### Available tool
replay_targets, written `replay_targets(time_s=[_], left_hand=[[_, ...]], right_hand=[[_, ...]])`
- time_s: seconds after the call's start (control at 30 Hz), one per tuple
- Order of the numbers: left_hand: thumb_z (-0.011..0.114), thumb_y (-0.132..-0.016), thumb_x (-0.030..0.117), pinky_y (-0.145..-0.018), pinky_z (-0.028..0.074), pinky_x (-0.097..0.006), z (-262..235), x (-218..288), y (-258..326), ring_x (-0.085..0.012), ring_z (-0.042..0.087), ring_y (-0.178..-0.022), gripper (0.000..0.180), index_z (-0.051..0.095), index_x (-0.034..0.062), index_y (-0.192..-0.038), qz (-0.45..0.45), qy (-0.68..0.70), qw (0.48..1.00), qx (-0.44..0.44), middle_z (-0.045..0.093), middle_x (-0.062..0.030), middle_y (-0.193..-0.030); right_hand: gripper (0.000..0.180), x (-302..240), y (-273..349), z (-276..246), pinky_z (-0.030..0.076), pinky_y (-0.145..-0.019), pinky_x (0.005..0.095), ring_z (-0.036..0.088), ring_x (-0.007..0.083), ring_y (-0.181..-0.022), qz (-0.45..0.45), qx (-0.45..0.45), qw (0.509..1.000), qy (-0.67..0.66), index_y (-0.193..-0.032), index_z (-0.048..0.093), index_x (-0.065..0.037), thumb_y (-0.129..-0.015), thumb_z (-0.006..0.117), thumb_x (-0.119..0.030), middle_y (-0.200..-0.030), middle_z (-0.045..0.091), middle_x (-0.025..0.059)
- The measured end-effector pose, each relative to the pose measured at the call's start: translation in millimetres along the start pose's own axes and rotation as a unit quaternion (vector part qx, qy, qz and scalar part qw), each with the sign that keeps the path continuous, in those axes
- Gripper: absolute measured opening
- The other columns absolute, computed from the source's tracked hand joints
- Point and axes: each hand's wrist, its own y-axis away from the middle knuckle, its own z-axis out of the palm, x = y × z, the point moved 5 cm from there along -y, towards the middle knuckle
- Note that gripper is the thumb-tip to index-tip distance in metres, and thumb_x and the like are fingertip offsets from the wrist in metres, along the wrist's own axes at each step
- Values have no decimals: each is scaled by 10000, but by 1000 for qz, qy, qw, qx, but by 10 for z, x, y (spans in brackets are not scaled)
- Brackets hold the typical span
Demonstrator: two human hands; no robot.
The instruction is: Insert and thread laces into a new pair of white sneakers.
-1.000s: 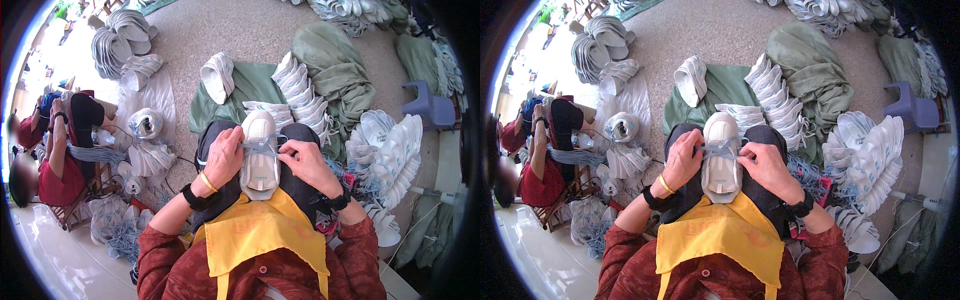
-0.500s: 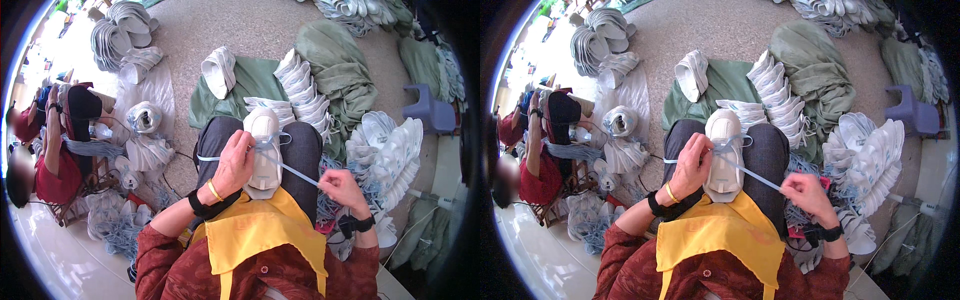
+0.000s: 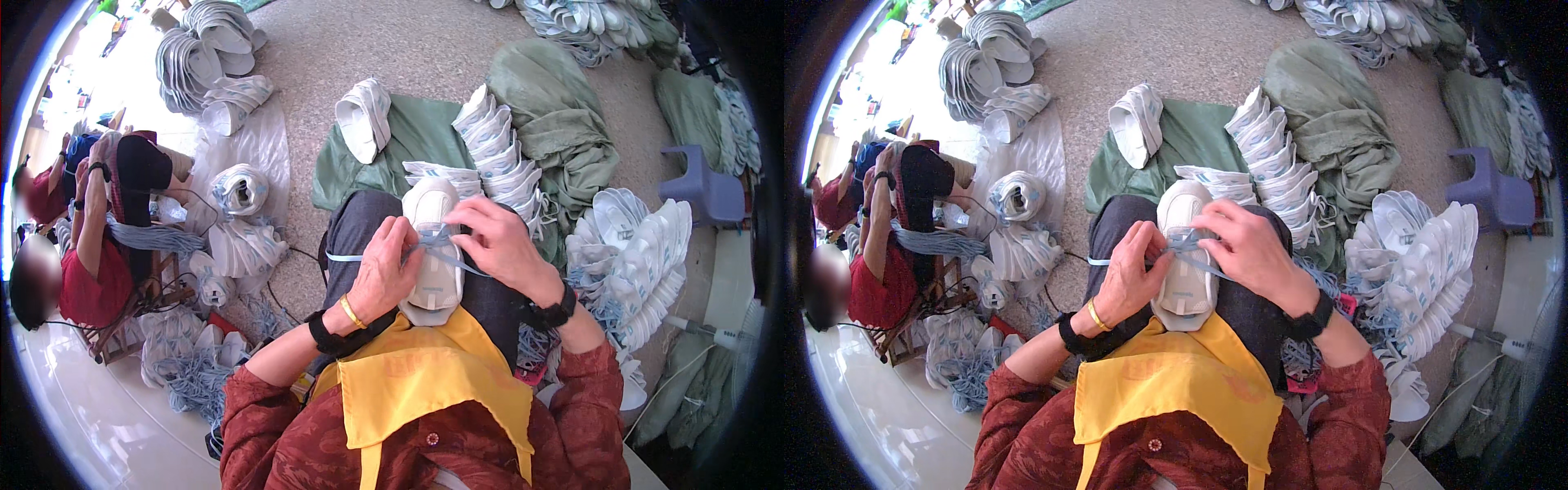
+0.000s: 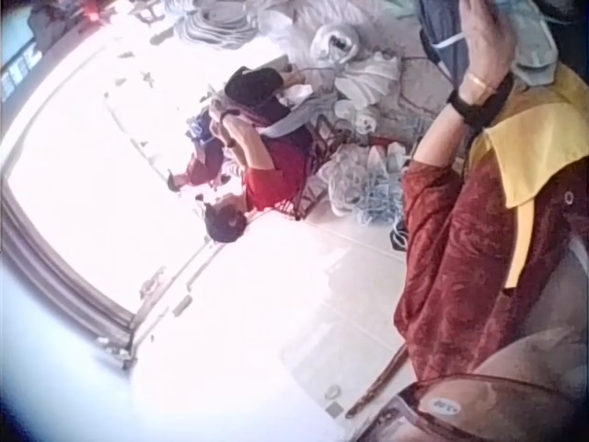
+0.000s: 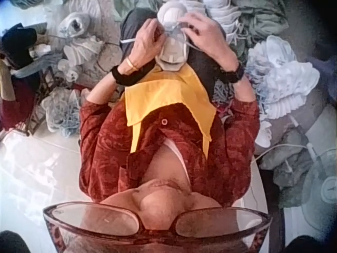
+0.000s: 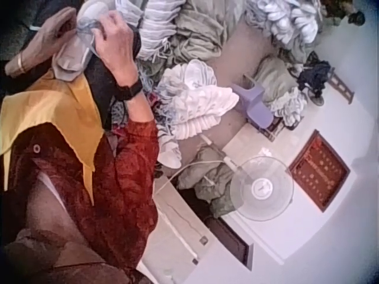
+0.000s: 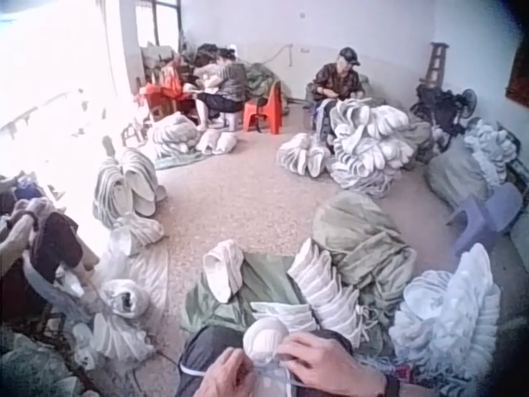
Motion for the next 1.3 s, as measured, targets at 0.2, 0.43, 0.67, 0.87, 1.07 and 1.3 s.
replay_targets(time_s=[0.2,0.43,0.67,0.87,1.07,1.3], left_hand=[[694,-858,-40,-668,524,-332,-21,-21,-8,-237,604,-724,162,551,-18,-930,-9,16,1000,-3,554,-114,-884],[702,-824,-40,-668,520,-349,-60,24,-37,-263,625,-740,168,553,-18,-898,-4,24,1000,-14,574,-126,-841],[706,-822,-39,-659,518,-344,-92,81,-59,-251,639,-711,163,562,-13,-895,-25,74,996,-47,613,-114,-777],[732,-883,-8,-647,502,-281,-148,-27,22,-114,606,-718,159,578,-3,-917,-96,137,981,-101,602,-35,-774],[709,-956,-2,-789,474,-226,-674,-164,238,-49,551,-891,126,593,45,-945,-252,248,910,-216,596,28,-955],[724,-957,7,-826,487,-240,-804,-100,383,-70,569,-921,135,596,46,-941,-262,295,889,-233,608,2,-1018]], right_hand=[[162,-36,-115,142,543,-721,475,680,404,-872,-65,-120,988,71,-1029,589,-10,-883,659,-10,-930,623,173],[156,-116,95,58,539,-652,427,703,370,-740,77,-144,986,-21,-1010,603,23,-900,692,-45,-810,672,189],[163,165,225,80,496,-542,284,645,89,-600,214,-111,968,-67,-975,711,35,-960,741,-125,-682,692,72],[154,308,255,134,499,-544,247,640,77,-606,323,-166,917,-163,-961,710,19,-992,705,-131,-725,713,58],[120,364,272,157,468,-529,217,583,41,-595,305,-136,905,-263,-982,681,-4,-1015,681,-119,-793,717,21],[72,341,237,235,417,-525,165,549,4,-608,276,-66,891,-355,-1036,678,-25,-1023,684,-96,-880,733,21]])
